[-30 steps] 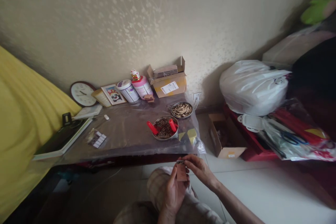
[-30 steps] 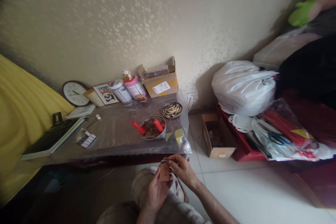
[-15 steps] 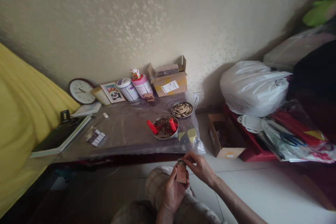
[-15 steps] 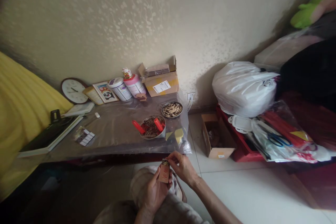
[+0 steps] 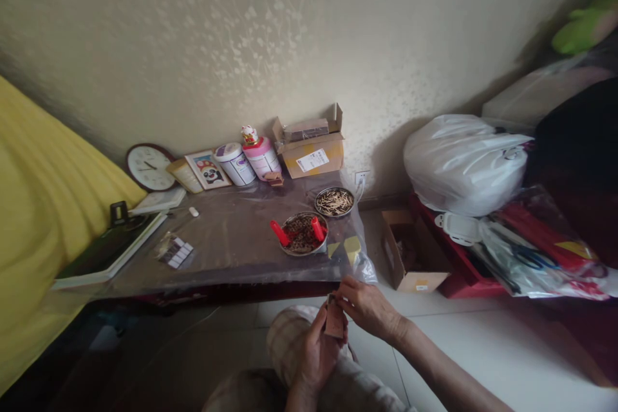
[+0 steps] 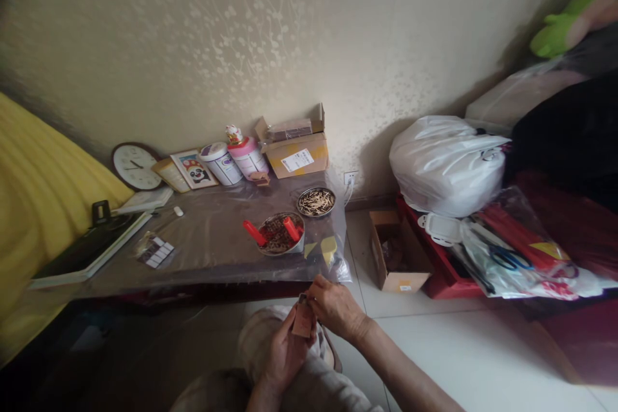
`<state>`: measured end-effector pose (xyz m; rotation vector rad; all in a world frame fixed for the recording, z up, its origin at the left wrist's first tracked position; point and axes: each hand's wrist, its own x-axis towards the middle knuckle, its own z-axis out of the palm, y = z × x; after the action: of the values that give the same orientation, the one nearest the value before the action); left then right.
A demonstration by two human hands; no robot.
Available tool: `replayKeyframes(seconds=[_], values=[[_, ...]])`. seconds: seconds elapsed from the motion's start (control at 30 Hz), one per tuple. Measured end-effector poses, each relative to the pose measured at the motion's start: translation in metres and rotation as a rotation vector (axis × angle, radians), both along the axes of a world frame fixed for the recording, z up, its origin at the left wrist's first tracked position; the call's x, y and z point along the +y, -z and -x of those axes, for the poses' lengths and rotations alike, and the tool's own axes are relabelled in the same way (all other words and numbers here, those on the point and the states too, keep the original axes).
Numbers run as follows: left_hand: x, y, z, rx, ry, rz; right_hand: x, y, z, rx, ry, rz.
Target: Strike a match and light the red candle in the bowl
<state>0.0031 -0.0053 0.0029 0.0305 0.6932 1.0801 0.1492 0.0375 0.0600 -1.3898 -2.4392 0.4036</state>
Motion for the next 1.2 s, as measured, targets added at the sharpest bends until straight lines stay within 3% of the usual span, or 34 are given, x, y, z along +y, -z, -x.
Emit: replayKeyframes(seconds=[0.37,0.63,0.83,1.03,1.2], values=[[-0.002,0.002,0.0,0.0,-0.008,-0.06,0.003,-0.007,-0.005,0.011,-0.179,-0.093],[-0.004,-0.003,0.004,-0.016,0.014,-0.13,0.002,-0.004,-0.01,0.439,0.009,0.261],[-0.005,0.0,0.005,-0.02,0.036,-0.176,-0.002,-0.004,-0.008,1.086,0.068,0.77],[-0.005,-0.001,0.006,-0.04,0.04,-0.157,-0.007,-0.016,-0.008,1.259,0.062,0.952],[-0.006,-0.003,0.006,0.024,0.069,-0.174,-0.006,-0.009,-0.009,1.359,0.084,0.998]])
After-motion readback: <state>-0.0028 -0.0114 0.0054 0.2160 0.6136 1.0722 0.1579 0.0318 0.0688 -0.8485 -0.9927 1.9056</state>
